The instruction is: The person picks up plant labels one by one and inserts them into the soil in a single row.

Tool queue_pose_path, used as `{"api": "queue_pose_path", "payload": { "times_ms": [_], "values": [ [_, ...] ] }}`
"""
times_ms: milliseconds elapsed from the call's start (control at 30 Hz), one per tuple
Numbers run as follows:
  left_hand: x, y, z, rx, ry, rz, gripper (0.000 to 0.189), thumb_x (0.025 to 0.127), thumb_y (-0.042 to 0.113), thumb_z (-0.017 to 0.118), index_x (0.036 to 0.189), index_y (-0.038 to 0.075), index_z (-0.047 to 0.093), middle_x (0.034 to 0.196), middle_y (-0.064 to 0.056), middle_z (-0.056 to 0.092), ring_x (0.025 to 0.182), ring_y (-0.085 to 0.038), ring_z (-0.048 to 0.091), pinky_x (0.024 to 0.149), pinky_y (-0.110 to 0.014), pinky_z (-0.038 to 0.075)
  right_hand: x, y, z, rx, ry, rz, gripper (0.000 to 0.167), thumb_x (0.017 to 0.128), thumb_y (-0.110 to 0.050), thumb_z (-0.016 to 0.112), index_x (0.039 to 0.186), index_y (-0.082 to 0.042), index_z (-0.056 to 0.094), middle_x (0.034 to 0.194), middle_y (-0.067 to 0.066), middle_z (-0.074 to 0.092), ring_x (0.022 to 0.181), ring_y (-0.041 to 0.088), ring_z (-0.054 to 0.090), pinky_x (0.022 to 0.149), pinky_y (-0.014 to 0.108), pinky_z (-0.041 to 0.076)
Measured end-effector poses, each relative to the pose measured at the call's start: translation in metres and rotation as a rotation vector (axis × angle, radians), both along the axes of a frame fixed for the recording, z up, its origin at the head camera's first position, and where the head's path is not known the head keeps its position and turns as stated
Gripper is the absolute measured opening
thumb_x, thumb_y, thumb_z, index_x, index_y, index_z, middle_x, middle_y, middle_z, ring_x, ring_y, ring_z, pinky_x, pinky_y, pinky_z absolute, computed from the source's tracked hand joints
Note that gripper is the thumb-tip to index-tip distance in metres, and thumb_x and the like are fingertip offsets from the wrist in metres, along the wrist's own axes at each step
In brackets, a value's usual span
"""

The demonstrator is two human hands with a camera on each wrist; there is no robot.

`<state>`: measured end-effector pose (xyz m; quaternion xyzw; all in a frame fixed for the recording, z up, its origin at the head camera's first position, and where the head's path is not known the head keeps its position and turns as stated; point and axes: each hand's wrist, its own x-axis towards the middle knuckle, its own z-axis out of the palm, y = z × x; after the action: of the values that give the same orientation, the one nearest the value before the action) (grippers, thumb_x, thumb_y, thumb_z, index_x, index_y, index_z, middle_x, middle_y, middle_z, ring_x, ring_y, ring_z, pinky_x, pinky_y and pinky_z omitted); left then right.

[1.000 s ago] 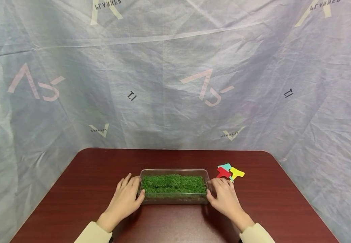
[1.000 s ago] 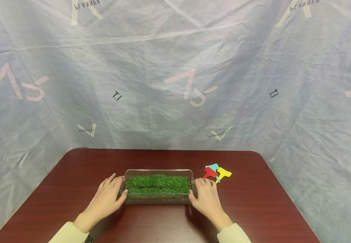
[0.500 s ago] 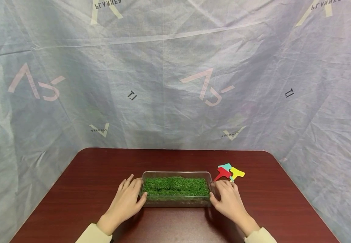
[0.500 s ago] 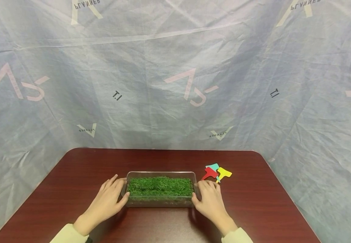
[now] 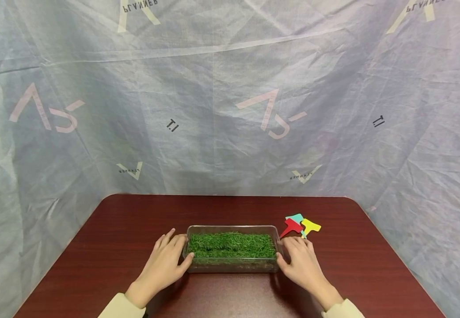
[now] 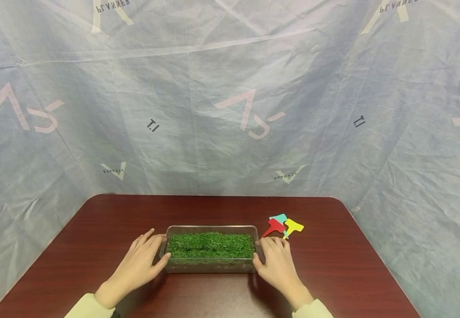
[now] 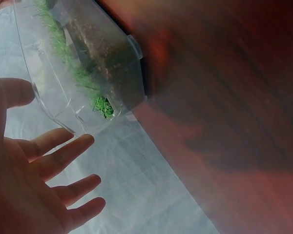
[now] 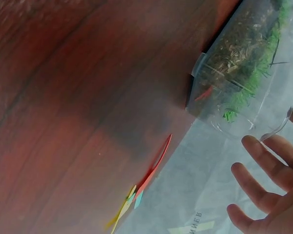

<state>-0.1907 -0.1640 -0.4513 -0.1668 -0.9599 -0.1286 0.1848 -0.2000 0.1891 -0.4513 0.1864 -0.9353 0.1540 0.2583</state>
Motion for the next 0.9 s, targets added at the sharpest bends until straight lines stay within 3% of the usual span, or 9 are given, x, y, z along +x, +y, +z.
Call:
{"api": "queue_pose_path", "payload": {
  "times_ms": [333,533,900],
  "values": [
    [-0.004,-0.002,0.000,0.007,0.033,-0.017,0.038,0.086,0.038,0.060,0.114,0.013,0.058,0.114,-0.003,0.061,0.125,-0.038,0.042,0.100,-0.056,0.032,-0.011,0.005,0.002,-0.060,-0.003,-0.004,0.024,0.076,-0.019,0.068,0.099,-0.011,0.065,0.091,-0.003,0.067,0.094,0.025,0.059,0.086,0.049,0.036],
    [-0.011,-0.003,0.002,-0.002,0.023,0.005,0.040,0.088,0.037,0.058,0.119,0.011,0.057,0.120,-0.008,0.059,0.125,-0.038,0.041,0.099,-0.056,0.033,-0.022,0.011,0.005,-0.080,0.025,-0.027,0.027,0.076,-0.017,0.068,0.101,-0.009,0.064,0.091,0.001,0.068,0.091,0.026,0.059,0.084,0.050,0.036],
    [-0.028,-0.004,-0.005,0.027,0.106,0.039,0.036,0.091,0.030,0.055,0.122,0.010,0.057,0.118,-0.009,0.061,0.121,-0.038,0.046,0.097,-0.054,0.037,-0.051,0.022,0.006,-0.059,-0.051,-0.095,0.024,0.080,-0.017,0.064,0.101,-0.006,0.061,0.095,0.007,0.065,0.093,0.030,0.057,0.081,0.053,0.039]
  ]
}}
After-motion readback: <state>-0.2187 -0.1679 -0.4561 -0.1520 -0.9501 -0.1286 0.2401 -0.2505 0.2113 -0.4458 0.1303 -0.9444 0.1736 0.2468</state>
